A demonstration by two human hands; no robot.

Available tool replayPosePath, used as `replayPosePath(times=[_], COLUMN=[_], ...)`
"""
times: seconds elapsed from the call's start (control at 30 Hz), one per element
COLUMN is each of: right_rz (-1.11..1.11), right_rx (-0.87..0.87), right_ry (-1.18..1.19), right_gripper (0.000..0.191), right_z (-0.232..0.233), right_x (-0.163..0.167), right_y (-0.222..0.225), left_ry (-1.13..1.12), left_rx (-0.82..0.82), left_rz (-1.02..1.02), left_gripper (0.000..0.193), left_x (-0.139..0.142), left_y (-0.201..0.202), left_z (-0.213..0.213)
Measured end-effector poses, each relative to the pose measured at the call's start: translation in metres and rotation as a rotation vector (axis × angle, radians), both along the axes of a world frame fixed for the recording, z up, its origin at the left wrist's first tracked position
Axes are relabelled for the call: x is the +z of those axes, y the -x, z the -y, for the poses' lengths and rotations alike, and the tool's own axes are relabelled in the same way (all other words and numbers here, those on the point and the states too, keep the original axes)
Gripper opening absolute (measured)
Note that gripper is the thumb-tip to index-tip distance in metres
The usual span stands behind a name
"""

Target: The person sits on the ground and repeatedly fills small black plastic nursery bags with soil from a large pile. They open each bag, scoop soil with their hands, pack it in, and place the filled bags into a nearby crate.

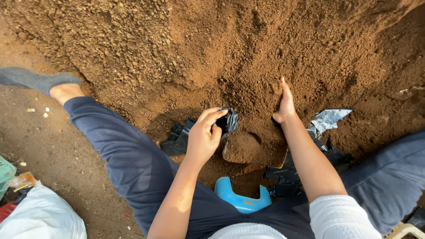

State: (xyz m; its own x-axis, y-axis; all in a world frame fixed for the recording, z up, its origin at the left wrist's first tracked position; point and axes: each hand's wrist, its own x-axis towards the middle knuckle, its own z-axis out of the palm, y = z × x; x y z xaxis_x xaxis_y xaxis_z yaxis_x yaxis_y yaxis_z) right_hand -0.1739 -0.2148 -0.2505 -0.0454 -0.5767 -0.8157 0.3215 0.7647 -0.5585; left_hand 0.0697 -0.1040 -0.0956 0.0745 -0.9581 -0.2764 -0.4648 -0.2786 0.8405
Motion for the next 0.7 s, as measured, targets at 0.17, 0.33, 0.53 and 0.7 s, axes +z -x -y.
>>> replayPosePath(times=[0.17, 0.33, 0.53, 0.7], right_rz=[0.272, 0.321, 0.495, 0.395], right_rx=[-0.005, -0.026, 0.012, 0.097], right_ry=[0.127, 0.153, 0.245, 0.237], right_gripper=[0.089, 0.078, 0.065, 0.061], right_z=[-0.011, -0.04, -0.086, -0.125], right_x=[0.007, 0.044, 0.104, 0.149], right_y=[0.001, 0.006, 0.013, 0.006], left_ry=[0.115, 0.14, 0.164, 0.218], left_rx=[0.01, -0.091, -0.23, -0.355], left_rz=[0.072, 0.298, 0.423, 0.415], left_gripper=[0.042, 0.041, 0.047, 0.053], left_x=[-0.003, -0.008, 0.006, 0.028], left_y=[-0.004, -0.003, 0.022, 0.037], left_z=[-0.003, -0.007, -0.019, -0.05])
